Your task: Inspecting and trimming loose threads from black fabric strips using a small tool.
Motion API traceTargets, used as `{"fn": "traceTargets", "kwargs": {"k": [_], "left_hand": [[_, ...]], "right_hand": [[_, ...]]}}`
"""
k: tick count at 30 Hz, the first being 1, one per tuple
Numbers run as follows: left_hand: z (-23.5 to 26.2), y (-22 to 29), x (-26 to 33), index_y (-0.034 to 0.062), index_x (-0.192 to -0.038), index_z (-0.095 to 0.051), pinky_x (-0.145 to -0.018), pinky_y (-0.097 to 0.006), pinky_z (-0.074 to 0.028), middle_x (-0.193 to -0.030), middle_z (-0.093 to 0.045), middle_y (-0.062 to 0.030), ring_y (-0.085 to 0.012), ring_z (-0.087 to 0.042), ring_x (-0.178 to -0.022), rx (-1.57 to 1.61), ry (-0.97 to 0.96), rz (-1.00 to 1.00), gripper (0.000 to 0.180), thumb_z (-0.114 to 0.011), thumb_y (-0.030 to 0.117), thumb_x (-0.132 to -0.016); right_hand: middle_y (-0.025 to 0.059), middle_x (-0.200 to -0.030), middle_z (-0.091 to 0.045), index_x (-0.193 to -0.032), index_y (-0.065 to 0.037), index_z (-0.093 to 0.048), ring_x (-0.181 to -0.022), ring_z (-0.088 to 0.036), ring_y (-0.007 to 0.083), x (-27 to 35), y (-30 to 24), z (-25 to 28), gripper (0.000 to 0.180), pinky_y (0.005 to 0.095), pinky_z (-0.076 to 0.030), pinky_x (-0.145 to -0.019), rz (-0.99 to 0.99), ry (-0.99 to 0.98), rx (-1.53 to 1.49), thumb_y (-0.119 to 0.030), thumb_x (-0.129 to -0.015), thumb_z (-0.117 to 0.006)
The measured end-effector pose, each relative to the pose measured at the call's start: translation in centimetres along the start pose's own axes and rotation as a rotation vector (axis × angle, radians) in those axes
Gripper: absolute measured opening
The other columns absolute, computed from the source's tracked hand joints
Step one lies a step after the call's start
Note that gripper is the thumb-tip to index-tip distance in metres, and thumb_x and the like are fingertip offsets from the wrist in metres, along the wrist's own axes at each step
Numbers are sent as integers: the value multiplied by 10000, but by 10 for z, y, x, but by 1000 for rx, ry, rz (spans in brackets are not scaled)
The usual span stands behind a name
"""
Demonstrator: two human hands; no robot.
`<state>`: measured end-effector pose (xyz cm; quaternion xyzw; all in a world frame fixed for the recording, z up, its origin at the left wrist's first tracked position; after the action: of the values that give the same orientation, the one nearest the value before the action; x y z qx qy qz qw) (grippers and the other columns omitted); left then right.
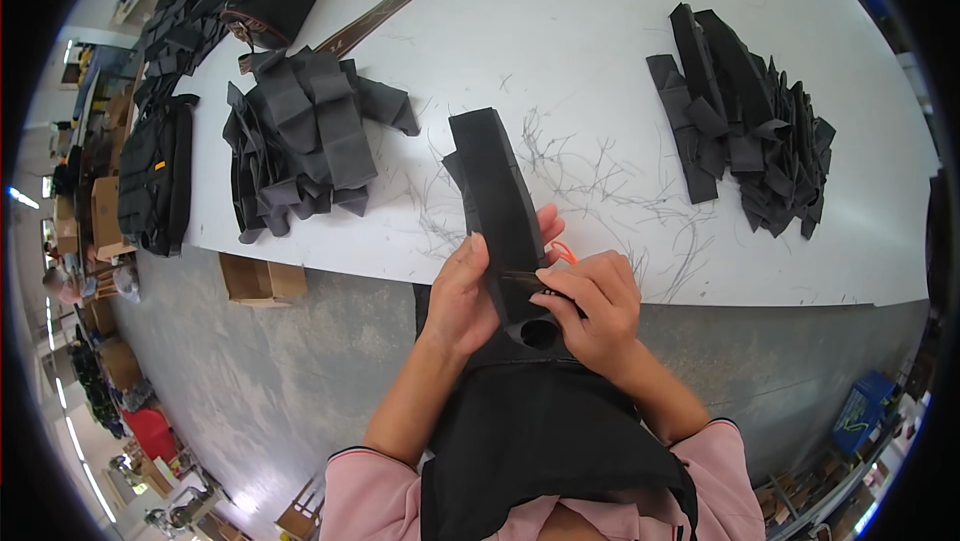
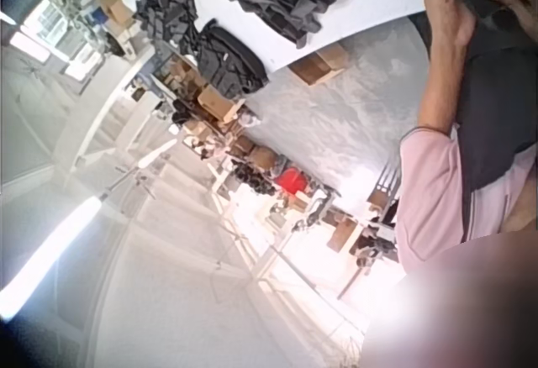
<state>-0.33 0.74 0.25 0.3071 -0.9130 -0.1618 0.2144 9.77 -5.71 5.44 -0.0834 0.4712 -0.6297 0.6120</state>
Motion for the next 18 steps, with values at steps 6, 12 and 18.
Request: {"fn": "traceTargets", "kwargs": {"k": [6,12,18], "left_hand": [[4,7,3,-53,-1293,-385,-1036,-405,-358,-1371,-398,-221,-301,-410,-1265,-134,55,-25,500,-366,337,-980],[8,10,6,-42,-1180,-461,-979,-380,-419,-1329,-441,-234,-280,-513,-1156,-197,121,-13,448,-373,345,-973],[10,10,7,-30,-1102,-490,-940,-368,-450,-1313,-457,-235,-264,-538,-1115,-215,171,-13,392,-368,323,-982]], "right_hand": [[39,-733,-531,-848,-67,-652,-669,-518,230,3,9,7,231,334,-393,-600,-53,-11,-20,-61,-634,-741],[53,-714,-507,-847,-56,-647,-649,-495,239,12,22,16,240,340,-434,-641,-182,36,-92,-22,-628,-738],[47,-716,-503,-861,-59,-648,-638,-485,233,9,19,17,260,355,-427,-602,-68,30,-14,-11,-621,-735]]}}
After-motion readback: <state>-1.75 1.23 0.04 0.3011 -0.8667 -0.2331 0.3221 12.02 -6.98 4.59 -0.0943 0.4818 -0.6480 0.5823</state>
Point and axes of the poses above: each hand's wrist, its own x-axis away from the middle knuckle, its own z-axis out of the back of the hand, y = z × x, the point moved 6 cm from there along -x, towards the middle knuckle
